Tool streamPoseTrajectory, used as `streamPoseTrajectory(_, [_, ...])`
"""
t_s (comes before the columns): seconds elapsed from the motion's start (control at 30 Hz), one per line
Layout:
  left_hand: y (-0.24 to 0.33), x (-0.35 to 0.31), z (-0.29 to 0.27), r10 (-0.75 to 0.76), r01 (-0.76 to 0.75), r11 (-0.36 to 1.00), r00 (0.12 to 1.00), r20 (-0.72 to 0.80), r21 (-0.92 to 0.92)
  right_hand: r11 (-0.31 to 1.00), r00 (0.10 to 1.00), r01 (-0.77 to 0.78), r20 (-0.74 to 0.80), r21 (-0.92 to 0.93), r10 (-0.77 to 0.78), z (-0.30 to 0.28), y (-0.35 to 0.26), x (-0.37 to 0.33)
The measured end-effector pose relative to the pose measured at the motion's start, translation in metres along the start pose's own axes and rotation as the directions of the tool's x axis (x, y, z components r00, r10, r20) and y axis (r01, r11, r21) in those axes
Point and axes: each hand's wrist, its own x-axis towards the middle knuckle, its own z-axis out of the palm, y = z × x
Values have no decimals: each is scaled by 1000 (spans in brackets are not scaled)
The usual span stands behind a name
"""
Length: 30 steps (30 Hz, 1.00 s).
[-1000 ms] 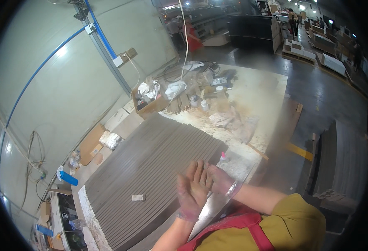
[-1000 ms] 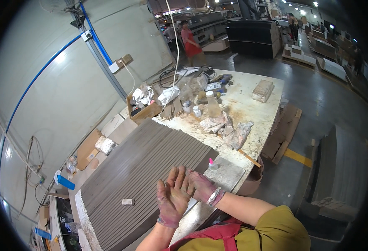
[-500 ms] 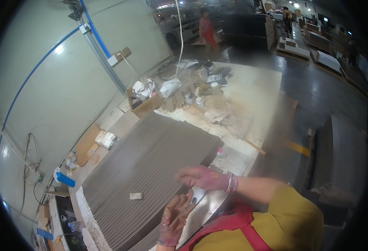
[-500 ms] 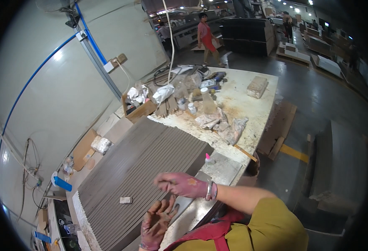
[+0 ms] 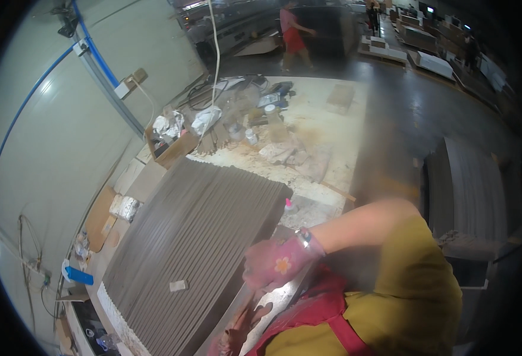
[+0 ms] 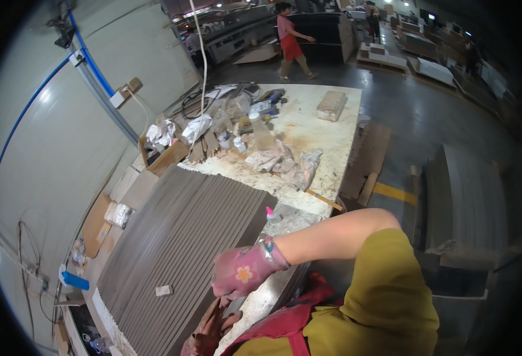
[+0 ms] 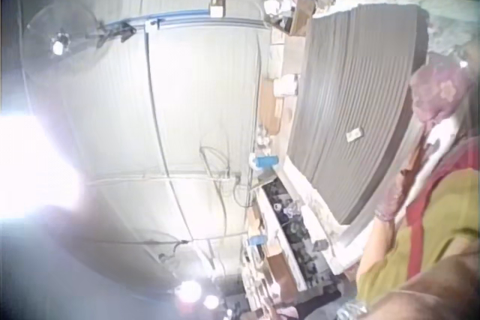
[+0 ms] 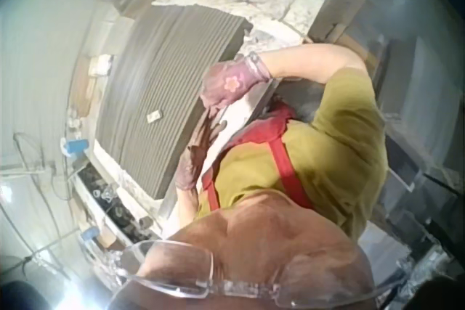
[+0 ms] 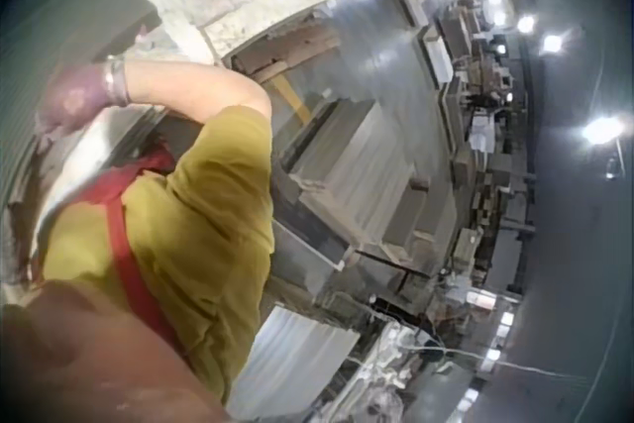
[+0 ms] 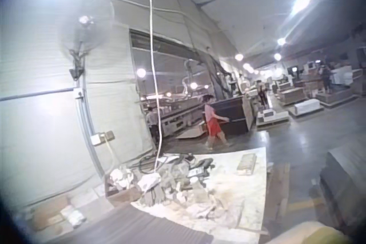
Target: The person cleans a grooved wooden panel using a small white sponge, moving it along the grooves. They then apply a liquid from a small bottle to the edge of the panel and wipe it down with a cloth.
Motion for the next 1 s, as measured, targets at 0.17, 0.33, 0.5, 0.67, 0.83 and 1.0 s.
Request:
streamPoseTrajectory(0.17, [8, -26, -34, -22, 43, 992, 985, -171, 117, 996, 999, 34, 29, 88, -36, 0, -12, 6])
streamPoseTrajectory(0.33, [5, -127, -103, 19, 152, 962, 791, -611, 227, 946, 983, -75, -136, 315, 123, -42, 42, -38])
streamPoseTrajectory(0.5, [-49, -181, -140, 94, -28, 996, 329, -940, 90, 853, 762, -468, -383, 231, 521, -162, 8, -94])
streamPoseTrajectory(0.67, [-90, -80, -102, 196, 143, 911, 675, -711, 386, 795, 688, -604, -470, 51, 553, -163, 90, -124])
streamPoseTrajectory(0.83, [-109, -37, -54, 323, 116, 679, 840, -436, 725, 423, 451, -394, -230, 816, 863, -147, 167, -106])
streamPoseTrajectory(1.0, [-94, -20, -49, -135, -211, 850, 798, -587, -483, 300, 543, -190, -155, 935, 825, -121, 288, -74])
